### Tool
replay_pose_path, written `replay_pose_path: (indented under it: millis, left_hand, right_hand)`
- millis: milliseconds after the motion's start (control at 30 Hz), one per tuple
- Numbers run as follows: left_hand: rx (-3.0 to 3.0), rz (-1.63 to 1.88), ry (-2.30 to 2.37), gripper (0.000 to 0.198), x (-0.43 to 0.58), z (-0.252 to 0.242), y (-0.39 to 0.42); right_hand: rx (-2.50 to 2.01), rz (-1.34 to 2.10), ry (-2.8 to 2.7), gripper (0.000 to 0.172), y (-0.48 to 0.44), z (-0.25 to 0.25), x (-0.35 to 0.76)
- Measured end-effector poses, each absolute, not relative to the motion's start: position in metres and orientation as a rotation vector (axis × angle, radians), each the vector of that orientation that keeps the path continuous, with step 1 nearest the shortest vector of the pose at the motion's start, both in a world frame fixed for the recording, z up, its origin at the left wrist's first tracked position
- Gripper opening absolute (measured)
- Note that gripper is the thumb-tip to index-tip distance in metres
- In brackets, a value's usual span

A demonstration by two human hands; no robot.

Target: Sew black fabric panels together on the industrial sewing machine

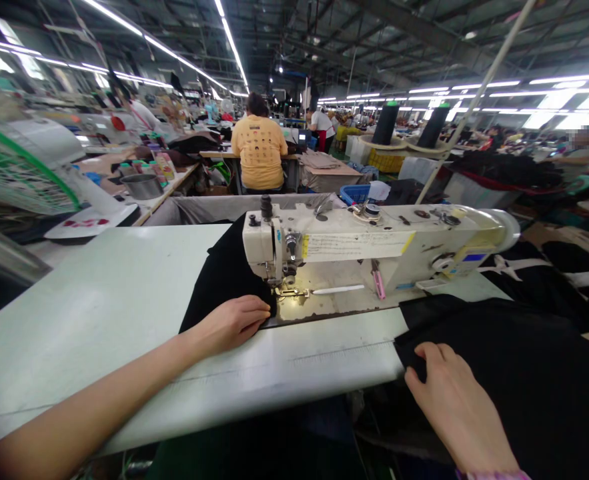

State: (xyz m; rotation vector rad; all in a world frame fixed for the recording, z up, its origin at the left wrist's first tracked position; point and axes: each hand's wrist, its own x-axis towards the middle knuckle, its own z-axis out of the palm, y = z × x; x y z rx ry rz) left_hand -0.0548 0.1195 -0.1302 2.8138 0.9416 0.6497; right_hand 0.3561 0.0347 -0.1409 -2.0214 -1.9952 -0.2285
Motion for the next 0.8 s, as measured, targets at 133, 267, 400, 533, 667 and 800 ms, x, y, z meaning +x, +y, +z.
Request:
replay_pose_path:
  millis: [133,267,400,533,667,800]
  left_hand:
    - [2.789,0.613,0.980,0.031,-0.059,-0.126,0.140]
    - [2.783,0.569,1.053,0.029,-0.062,-0.119,0.156]
    - [2.772,0.539,1.190,0.024,-0.058,-0.113,0.156]
    - [2.768,0.596,1.233,0.022,-0.040,-0.106,0.125]
    - [2.774,0.791,1.000,0.030,-0.013,-0.086,0.076]
    - [2.570,0.924,0.833,0.072,0.017,-0.054,0.033]
  right_hand:
    - [-1.980,-0.144,-2.006,0.017,0.037,-0.148,0.358]
    - [-1.919,-0.022,-1.704,0.013,0.032,-0.121,0.355]
    - [-1.679,0.026,-1.242,0.012,0.019,-0.081,0.371]
    - [-1.771,-0.379,-1.286,0.015,0.008,-0.042,0.368]
    - [-1.489,-0.071,-1.267,0.010,0.002,-0.011,0.333]
    - [-1.113,0.937,-1.430,0.024,0.013,-0.008,0.285]
